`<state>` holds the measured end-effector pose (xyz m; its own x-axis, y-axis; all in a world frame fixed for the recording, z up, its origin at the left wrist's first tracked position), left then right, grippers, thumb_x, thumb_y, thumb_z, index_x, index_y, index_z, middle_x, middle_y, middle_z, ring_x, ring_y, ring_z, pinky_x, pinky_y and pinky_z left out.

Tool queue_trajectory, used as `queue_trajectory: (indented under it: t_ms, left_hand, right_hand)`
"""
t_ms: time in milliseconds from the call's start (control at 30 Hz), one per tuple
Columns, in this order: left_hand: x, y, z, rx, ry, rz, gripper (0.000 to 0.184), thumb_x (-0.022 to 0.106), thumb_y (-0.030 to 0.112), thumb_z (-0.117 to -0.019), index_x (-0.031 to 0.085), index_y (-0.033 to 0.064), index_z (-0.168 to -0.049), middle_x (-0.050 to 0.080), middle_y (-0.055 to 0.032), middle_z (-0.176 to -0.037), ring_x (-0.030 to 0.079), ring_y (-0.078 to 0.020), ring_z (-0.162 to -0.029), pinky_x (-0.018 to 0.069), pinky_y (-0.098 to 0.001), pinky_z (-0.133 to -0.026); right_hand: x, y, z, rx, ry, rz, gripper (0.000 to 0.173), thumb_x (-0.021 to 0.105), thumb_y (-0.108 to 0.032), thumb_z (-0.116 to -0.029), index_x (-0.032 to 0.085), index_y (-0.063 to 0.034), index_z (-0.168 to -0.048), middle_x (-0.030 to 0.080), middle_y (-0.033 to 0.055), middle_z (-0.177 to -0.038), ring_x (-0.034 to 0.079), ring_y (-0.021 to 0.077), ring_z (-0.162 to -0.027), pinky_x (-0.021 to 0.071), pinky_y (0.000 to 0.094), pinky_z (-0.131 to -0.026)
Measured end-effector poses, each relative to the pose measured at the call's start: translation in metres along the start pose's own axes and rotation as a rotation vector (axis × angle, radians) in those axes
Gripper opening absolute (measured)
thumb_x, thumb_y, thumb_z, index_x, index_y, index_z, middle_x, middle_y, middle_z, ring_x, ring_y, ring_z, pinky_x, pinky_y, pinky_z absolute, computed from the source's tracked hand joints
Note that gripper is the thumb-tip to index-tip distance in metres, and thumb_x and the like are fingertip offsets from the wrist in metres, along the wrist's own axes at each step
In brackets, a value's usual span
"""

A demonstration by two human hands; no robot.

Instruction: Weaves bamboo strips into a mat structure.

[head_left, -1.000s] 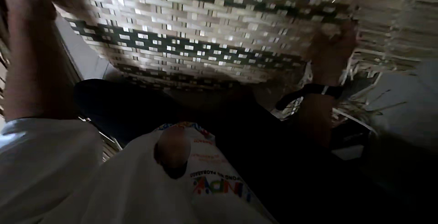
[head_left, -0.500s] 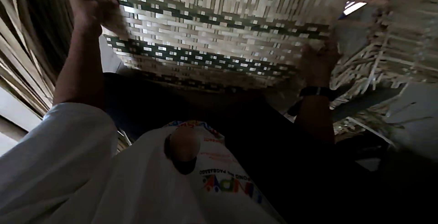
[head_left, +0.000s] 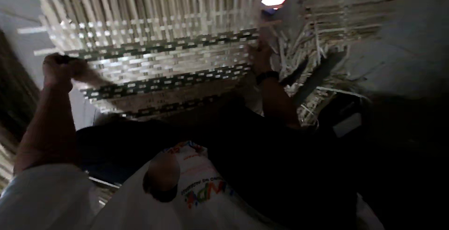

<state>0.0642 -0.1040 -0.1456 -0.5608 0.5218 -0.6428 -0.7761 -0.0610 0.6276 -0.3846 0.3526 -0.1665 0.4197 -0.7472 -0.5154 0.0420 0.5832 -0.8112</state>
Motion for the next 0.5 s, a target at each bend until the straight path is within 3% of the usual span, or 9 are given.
queue_trajectory:
  t_ms: [67, 133, 200, 233, 267, 333, 433, 500]
  left_hand:
    - [0.002, 0.009, 0.015, -0.004, 0.089, -0.099, 0.075, 0.069, 0.023, -0.0961, 0.031, 0.0008, -0.157, 0.039, -0.0275, -0.156, 0.045, -0.0376, -0.140, 0.0399, -0.0521, -0.113]
    - [0.017, 0.023, 0.046, 0.155, 0.199, -0.207, 0.086, 0.070, 0.030, -0.0952, 0.023, -0.0046, -0.159, 0.024, -0.0368, -0.160, 0.027, -0.0504, -0.149, 0.0271, -0.0568, -0.122]
    - [0.050, 0.031, 0.085, 0.425, 0.174, -0.296, 0.090, 0.069, 0.043, -0.0954, 0.024, -0.0042, -0.158, 0.025, -0.0371, -0.160, 0.028, -0.0541, -0.147, 0.0259, -0.0620, -0.121]
    - [0.072, 0.035, 0.106, 0.585, 0.085, -0.342, 0.086, 0.069, 0.042, -0.0956, 0.029, -0.0043, -0.156, 0.028, -0.0368, -0.158, 0.029, -0.0564, -0.145, 0.0247, -0.0691, -0.118]
    - [0.096, 0.039, 0.126, 0.740, -0.028, -0.383, 0.079, 0.073, 0.037, -0.0923, 0.040, -0.0017, -0.153, 0.031, -0.0345, -0.158, 0.028, -0.0578, -0.146, 0.0204, -0.0769, -0.114]
    - [0.141, 0.044, 0.160, 0.900, -0.261, -0.521, 0.079, 0.081, 0.039, -0.0840, 0.048, 0.0174, -0.153, 0.027, -0.0213, -0.167, 0.015, -0.0517, -0.154, 0.0074, -0.0825, -0.113]
    - [0.190, 0.029, 0.164, 1.002, -0.393, -0.757, 0.077, 0.072, 0.054, -0.0899, 0.041, 0.0338, -0.158, 0.022, -0.0099, -0.171, 0.005, -0.0435, -0.158, 0.0003, -0.0828, -0.112]
    - [0.200, 0.021, 0.156, 0.976, -0.420, -0.810, 0.076, 0.068, 0.054, -0.0937, 0.036, 0.0362, -0.160, 0.019, -0.0080, -0.172, 0.003, -0.0416, -0.158, -0.0003, -0.0829, -0.112]
  right_hand:
    - [0.001, 0.000, -0.001, 0.006, 0.006, 0.013, 0.071, 0.078, -0.025, -0.0927, 0.045, -0.0064, -0.152, 0.060, 0.0200, -0.140, 0.064, 0.0271, -0.120, 0.0556, 0.0441, -0.100]
    - [0.002, 0.001, -0.002, 0.006, 0.012, 0.018, 0.071, 0.079, -0.023, -0.0913, 0.046, -0.0065, -0.152, 0.058, 0.0197, -0.143, 0.062, 0.0278, -0.124, 0.0538, 0.0445, -0.103]
    - [0.003, -0.004, 0.001, 0.023, 0.005, 0.005, 0.072, 0.079, -0.022, -0.0915, 0.044, -0.0062, -0.153, 0.056, 0.0194, -0.146, 0.059, 0.0278, -0.129, 0.0516, 0.0439, -0.107]
    - [0.003, -0.005, 0.001, 0.033, 0.009, -0.010, 0.071, 0.079, -0.021, -0.0911, 0.045, -0.0060, -0.152, 0.057, 0.0200, -0.144, 0.061, 0.0285, -0.126, 0.0530, 0.0442, -0.105]
    - [0.004, -0.005, 0.000, 0.034, 0.015, -0.031, 0.070, 0.080, -0.019, -0.0906, 0.046, -0.0052, -0.151, 0.058, 0.0215, -0.142, 0.063, 0.0299, -0.123, 0.0542, 0.0451, -0.102]
    - [0.004, -0.007, 0.002, 0.042, 0.009, -0.059, 0.068, 0.078, -0.017, -0.0909, 0.047, -0.0047, -0.150, 0.060, 0.0228, -0.138, 0.064, 0.0308, -0.118, 0.0553, 0.0460, -0.099]
    - [0.001, -0.011, 0.003, 0.014, -0.003, -0.031, 0.067, 0.077, -0.017, -0.0916, 0.046, -0.0047, -0.150, 0.064, 0.0219, -0.130, 0.066, 0.0295, -0.115, 0.0554, 0.0459, -0.099]
    - [-0.006, -0.012, 0.007, -0.091, 0.049, 0.114, 0.064, 0.078, -0.018, -0.0902, 0.052, -0.0018, -0.147, 0.062, 0.0225, -0.136, 0.061, 0.0320, -0.126, 0.0502, 0.0465, -0.108]
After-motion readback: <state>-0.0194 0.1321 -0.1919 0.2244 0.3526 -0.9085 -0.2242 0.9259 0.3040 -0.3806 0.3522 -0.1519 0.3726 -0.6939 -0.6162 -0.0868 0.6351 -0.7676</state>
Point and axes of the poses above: each hand's wrist, its own z-axis away from the middle knuckle, its own x-axis out of the palm, y = z × x, the point moved 1 cm from there along -z, towards the middle knuckle
